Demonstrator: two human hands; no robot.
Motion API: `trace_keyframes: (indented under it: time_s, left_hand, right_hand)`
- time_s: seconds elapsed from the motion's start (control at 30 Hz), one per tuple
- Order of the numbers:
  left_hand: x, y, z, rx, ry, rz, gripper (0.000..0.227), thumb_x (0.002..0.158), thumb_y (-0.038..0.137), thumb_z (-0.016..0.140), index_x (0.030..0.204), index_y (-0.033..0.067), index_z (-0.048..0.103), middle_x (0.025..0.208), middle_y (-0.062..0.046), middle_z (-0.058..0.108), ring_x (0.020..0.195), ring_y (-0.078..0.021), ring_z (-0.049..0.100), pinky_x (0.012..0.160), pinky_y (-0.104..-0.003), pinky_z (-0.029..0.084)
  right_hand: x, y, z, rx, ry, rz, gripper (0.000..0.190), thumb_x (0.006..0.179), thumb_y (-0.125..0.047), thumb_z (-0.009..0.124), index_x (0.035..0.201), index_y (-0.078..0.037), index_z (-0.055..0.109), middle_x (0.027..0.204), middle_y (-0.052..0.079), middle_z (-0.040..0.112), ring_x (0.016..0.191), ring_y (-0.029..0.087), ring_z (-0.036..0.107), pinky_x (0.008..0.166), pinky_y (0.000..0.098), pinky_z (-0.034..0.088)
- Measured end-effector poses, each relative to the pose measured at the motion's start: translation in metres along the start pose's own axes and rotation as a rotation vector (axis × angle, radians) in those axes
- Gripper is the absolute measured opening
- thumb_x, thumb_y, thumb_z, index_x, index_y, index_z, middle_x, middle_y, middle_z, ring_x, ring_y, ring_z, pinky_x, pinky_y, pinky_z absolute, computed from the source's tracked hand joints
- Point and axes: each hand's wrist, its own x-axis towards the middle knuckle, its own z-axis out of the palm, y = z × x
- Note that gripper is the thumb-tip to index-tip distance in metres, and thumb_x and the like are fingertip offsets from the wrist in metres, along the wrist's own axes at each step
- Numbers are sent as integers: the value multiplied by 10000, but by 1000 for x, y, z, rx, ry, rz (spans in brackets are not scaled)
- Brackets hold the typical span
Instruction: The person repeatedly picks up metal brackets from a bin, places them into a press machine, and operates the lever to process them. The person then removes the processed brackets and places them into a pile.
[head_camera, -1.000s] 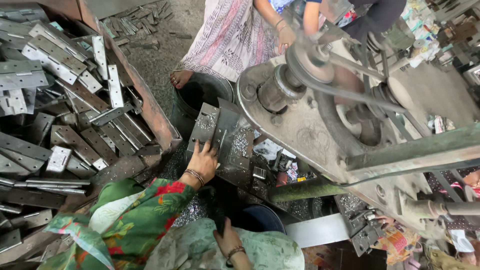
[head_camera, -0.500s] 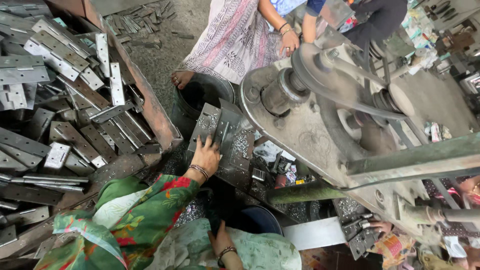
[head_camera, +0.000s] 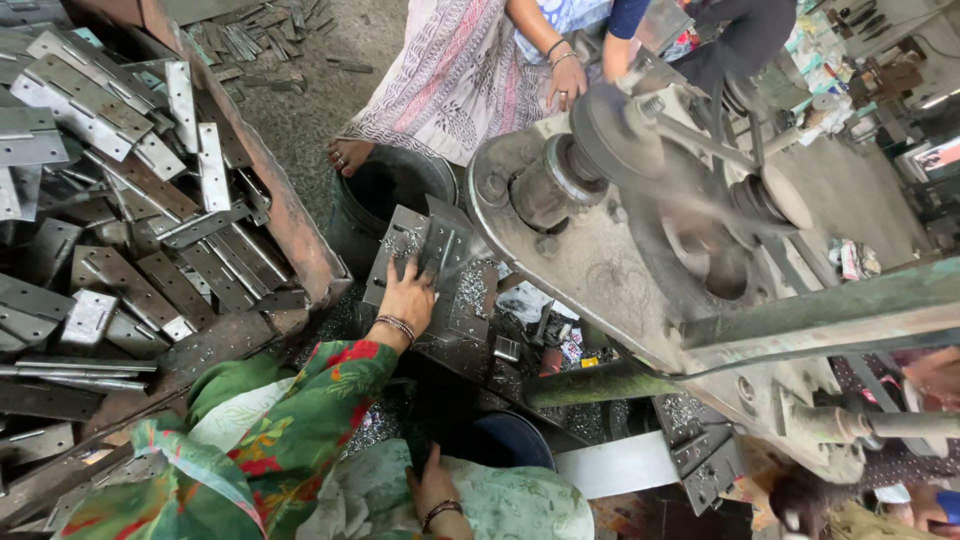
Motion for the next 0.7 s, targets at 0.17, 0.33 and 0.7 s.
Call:
trace_keyframes:
  time_s: [0.17,0.33,0.7]
  left_hand:
    - [-27,11,-4,48,-141,45,465,983,311,459,1360,94,623,1498,-56,506,1492,-381,262,1159,-727,149]
    - [-17,4,-9,128,-274,27,487,1025,322,394,1441,118,545,1586,-48,405,1517,-379,181,1146,-772,96]
    - [12,1,-7,3,-186,-80,524,977,415,466,1385,116,600,1590,-43,384,1538,-394,120,1151,-771,57]
  right_hand:
    - [-14,3,-17,-53,-74,-1,800,958,-428,626,1537,-59,217,1057,307,705,978,478,680,851,531,544]
    - [-34,-30,-89,-69,-41,-22,725,938,-447,621,1495,-90,326,1006,285,716,944,456,706,823,518,554]
    - [-6,3,-35,-63,-26,39,784,922,-450,656,1495,-73,278,1056,285,701,976,457,693,830,514,552]
